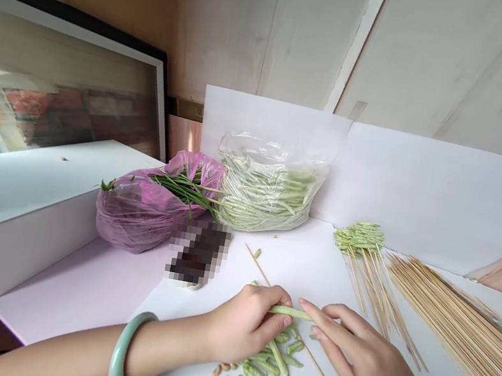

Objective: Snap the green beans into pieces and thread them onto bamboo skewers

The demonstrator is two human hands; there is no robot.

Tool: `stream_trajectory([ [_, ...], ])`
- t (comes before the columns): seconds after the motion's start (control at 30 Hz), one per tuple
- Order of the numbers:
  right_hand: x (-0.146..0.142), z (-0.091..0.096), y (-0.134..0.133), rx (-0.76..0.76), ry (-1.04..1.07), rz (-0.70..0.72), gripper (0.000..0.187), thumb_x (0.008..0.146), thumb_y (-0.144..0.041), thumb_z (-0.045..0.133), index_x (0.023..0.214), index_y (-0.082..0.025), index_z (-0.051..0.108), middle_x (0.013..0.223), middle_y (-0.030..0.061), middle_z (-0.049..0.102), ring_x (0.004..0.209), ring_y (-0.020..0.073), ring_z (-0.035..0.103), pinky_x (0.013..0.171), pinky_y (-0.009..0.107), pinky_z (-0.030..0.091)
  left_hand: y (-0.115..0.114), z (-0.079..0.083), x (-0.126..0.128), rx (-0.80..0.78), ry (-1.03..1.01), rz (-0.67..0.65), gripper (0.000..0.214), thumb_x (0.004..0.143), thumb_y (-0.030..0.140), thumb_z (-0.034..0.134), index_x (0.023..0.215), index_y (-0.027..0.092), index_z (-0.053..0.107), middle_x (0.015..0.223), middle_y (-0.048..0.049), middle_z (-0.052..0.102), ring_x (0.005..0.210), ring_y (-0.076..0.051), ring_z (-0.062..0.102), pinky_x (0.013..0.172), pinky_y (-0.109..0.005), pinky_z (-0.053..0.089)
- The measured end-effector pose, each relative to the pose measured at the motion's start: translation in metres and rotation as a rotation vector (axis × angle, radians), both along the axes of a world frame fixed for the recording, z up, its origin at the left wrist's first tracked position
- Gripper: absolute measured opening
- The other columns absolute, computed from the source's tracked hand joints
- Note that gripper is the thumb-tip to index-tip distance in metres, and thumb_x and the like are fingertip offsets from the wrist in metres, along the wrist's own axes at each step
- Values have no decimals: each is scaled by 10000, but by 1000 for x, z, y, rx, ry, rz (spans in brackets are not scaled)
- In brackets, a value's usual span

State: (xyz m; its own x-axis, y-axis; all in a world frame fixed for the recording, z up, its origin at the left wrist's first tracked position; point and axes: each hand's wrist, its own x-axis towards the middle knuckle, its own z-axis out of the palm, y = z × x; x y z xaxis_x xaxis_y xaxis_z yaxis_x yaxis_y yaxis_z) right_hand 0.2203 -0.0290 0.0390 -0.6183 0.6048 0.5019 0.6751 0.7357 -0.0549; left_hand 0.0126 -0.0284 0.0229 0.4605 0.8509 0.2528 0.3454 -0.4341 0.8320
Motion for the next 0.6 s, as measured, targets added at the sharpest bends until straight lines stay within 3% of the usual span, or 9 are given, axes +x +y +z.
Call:
stream_trajectory([
  [0.23,-7,-10,-4,173,-81,-12,329,961,-232,327,855,-202,638,563,-6,526,454,129,541,433,248,345,-1,-2,17,144,281,-14,215,915,312,338,781,202,464,740,-45,546,618,-164,502,586,-260,392],
  [0.43,-10,-7,-7,254,-96,47,386,980,-232,293,754,-202,604,555,1,556,458,130,542,442,274,303,0,-9,19,1,117,-72,234,886,278,395,668,200,433,607,14,463,557,-124,443,545,-223,350],
  [0.6,-13,-14,-13,310,56,167,341,944,-202,407,638,-208,558,486,-26,513,404,122,488,434,283,276,-7,-6,11,-48,-62,-257,247,875,261,427,643,175,438,581,34,418,537,-92,395,519,-196,329],
])
